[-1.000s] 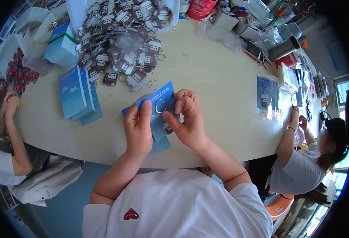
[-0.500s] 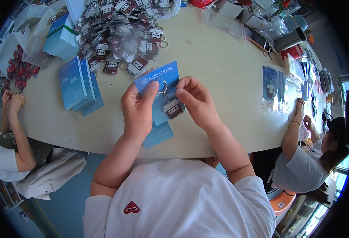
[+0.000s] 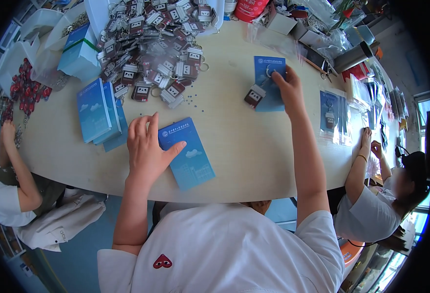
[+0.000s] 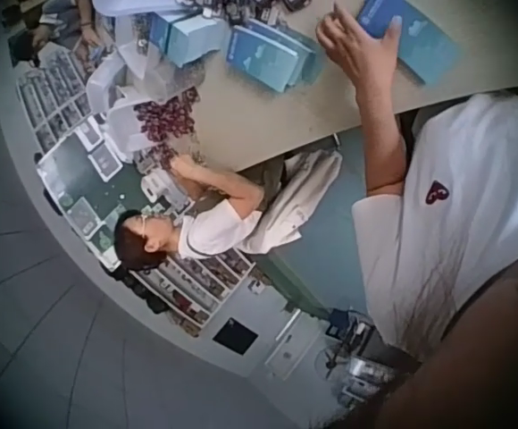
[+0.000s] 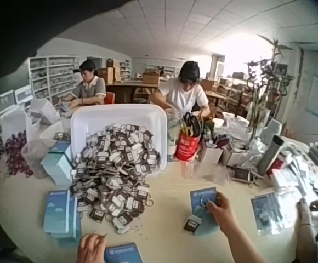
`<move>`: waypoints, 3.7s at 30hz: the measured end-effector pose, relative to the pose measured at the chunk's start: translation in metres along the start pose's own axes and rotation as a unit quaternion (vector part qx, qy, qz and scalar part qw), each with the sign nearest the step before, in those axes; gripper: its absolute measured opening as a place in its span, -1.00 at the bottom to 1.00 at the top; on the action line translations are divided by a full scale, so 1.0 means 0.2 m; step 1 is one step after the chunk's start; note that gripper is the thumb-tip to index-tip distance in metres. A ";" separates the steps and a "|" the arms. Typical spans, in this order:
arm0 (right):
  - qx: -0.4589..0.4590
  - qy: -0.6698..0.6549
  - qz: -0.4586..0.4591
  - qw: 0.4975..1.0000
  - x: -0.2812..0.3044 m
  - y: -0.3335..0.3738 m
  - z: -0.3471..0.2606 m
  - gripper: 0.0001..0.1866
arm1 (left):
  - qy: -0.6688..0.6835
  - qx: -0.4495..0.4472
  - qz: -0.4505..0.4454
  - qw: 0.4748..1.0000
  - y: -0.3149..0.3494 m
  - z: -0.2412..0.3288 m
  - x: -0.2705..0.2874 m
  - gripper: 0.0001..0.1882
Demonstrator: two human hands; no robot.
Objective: The person assembles keychains by hand, attaching them to descriptive paper cards.
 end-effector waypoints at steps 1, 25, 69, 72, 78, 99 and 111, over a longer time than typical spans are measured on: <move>0.006 0.075 0.033 0.997 0.05 -0.09 0.04 -0.49 | -0.024 0.023 -0.028 0.999 0.01 -0.02 -0.01 -0.27; -0.171 -0.225 -0.204 0.937 -0.58 -0.08 -0.09 -0.91 | 0.372 0.189 -0.114 0.901 -0.12 -0.18 -0.02 -0.74; 0.238 0.068 -0.167 0.954 -0.70 0.63 -0.49 -0.86 | 0.517 0.171 0.097 0.833 -0.23 0.05 0.02 -0.78; 0.249 0.095 -0.166 0.949 -0.69 0.63 -0.50 -0.87 | 0.437 0.152 0.123 0.878 -0.25 0.09 0.06 -0.78; 0.383 0.158 -0.143 0.899 -0.66 0.63 -0.55 -0.88 | 0.443 0.123 0.153 0.875 -0.25 0.11 0.05 -0.77; 0.378 0.139 -0.085 0.911 -0.62 0.67 -0.59 -0.88 | 0.356 0.038 0.265 0.895 -0.25 0.22 0.07 -0.80; 0.436 0.155 -0.095 0.881 -0.55 0.64 -0.63 -0.86 | 0.784 0.209 0.011 0.584 -0.25 0.24 0.05 -0.71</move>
Point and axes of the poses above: each hand's wrist, its own y-axis away from the middle knuckle, its own x-axis out of the back of the hand, z = x × y, the point moved 3 cm from there along -y, towards the middle knuckle, and after that the axes turned 3 degrees about y, right-handed, at the moved point
